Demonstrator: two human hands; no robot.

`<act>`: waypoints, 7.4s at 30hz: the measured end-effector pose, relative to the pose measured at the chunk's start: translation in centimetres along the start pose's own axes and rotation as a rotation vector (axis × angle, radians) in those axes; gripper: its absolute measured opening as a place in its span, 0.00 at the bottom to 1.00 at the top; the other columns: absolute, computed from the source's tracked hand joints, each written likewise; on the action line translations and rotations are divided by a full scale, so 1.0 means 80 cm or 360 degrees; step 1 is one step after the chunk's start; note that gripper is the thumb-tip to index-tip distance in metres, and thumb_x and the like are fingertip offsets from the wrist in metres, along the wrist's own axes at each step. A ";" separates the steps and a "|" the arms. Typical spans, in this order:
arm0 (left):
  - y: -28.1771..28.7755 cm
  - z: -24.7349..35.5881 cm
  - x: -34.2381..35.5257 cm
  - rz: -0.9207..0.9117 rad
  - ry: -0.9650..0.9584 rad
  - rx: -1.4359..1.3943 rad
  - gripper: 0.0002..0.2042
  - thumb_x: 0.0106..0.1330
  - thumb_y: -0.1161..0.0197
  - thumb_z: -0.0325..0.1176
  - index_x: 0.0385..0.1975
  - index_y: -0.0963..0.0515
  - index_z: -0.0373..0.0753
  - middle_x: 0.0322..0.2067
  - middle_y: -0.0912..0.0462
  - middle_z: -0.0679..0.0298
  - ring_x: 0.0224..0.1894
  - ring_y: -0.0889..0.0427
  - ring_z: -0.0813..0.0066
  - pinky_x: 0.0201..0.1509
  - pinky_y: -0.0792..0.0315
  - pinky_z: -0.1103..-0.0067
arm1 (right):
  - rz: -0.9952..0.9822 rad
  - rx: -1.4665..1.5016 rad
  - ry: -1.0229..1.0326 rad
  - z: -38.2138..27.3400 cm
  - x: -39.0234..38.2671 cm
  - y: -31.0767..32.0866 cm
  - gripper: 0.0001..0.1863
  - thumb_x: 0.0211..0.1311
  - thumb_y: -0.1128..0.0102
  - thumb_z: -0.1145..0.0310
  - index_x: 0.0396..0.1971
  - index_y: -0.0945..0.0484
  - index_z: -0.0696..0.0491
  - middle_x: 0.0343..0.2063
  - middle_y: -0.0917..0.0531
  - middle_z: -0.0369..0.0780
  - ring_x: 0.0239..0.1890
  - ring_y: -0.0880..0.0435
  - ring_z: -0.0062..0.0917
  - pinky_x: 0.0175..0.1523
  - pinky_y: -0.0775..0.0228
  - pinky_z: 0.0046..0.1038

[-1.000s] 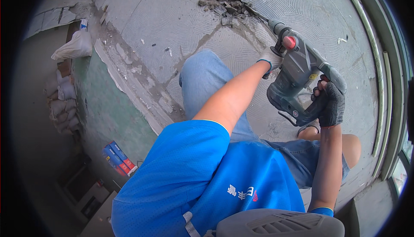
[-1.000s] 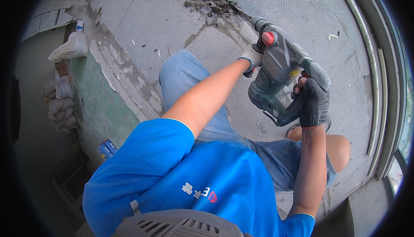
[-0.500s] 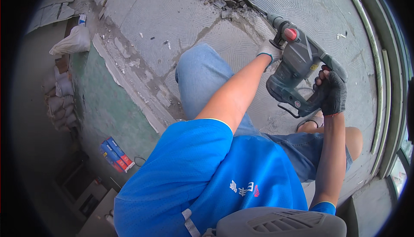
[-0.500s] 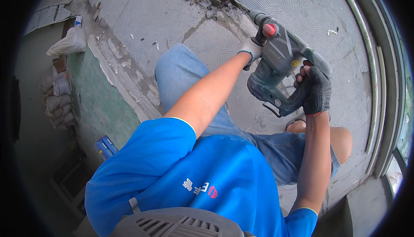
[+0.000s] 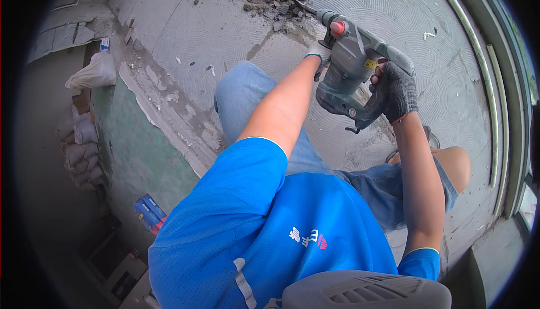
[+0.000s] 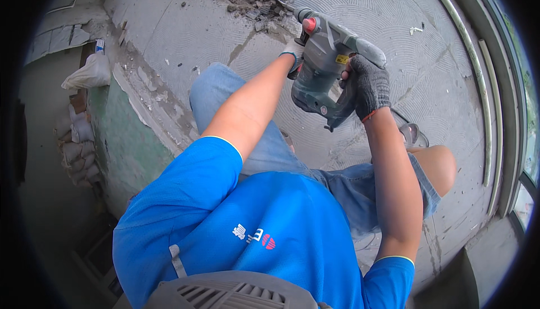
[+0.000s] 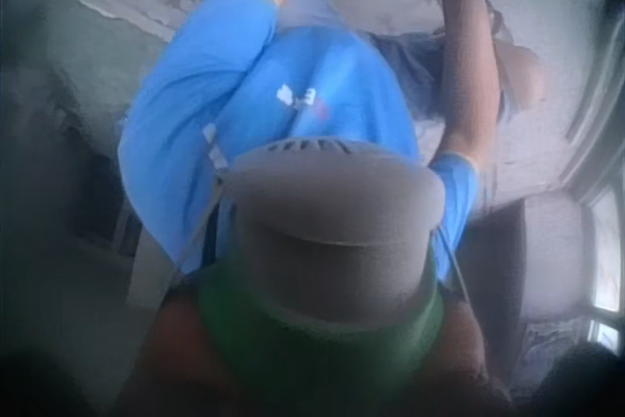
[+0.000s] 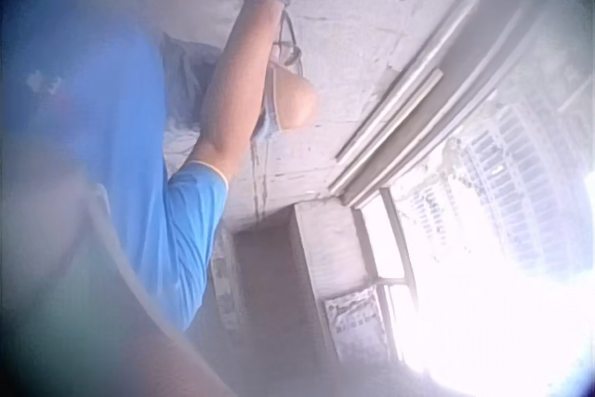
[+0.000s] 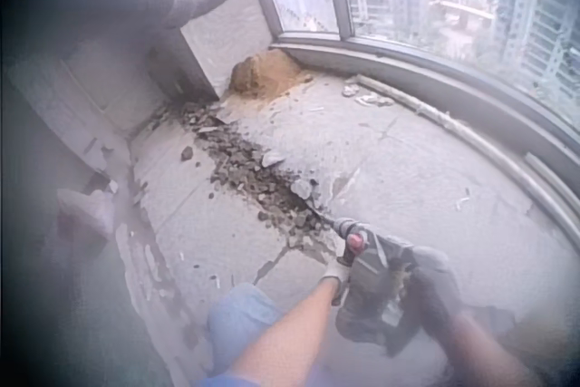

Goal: Breaking up a concrete floor using a rotary hammer.

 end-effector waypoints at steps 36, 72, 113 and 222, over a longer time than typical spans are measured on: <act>-0.119 0.020 -0.168 -0.0190 -0.0444 0.0408 0.13 0.65 0.45 0.40 0.44 0.24 0.40 0.29 0.17 0.59 0.27 0.17 0.68 0.30 0.24 0.76 | 0.0018 -0.0424 -0.0109 -0.056 -0.133 0.044 0.15 0.48 0.35 0.69 0.35 0.26 0.59 0.22 0.25 0.36 0.22 0.25 0.21 0.27 0.31 0.22; -0.134 -0.027 -0.076 -0.0065 -0.0389 0.0745 0.19 0.63 0.46 0.40 0.54 0.30 0.44 0.50 0.22 0.63 0.52 0.23 0.68 0.54 0.29 0.76 | -0.0026 -0.0543 0.0058 -0.009 -0.078 0.055 0.10 0.53 0.40 0.71 0.35 0.24 0.60 0.20 0.23 0.37 0.20 0.24 0.21 0.27 0.30 0.23; -0.145 -0.080 -0.037 -0.0193 -0.0444 -0.1887 0.26 0.70 0.62 0.52 0.60 0.35 0.41 0.56 0.28 0.58 0.59 0.32 0.63 0.66 0.41 0.72 | -0.0033 -0.1130 0.0023 -0.028 -0.080 -0.034 0.08 0.51 0.42 0.68 0.25 0.21 0.58 0.13 0.22 0.37 0.17 0.22 0.21 0.26 0.31 0.24; -0.209 -0.064 -0.160 -0.0662 -0.0167 -0.0220 0.23 0.62 0.46 0.39 0.59 0.34 0.45 0.58 0.29 0.62 0.60 0.31 0.67 0.64 0.37 0.73 | -0.0141 -0.1409 0.0166 0.025 -0.162 0.116 0.06 0.50 0.42 0.67 0.26 0.24 0.52 0.23 0.23 0.38 0.33 0.25 0.35 0.51 0.40 0.39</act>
Point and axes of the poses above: each hand's wrist, its own x-axis towards the middle knuckle, its own y-axis out of the back of the hand, z = x × y, the point moved 6 cm from there along x, towards the middle knuckle
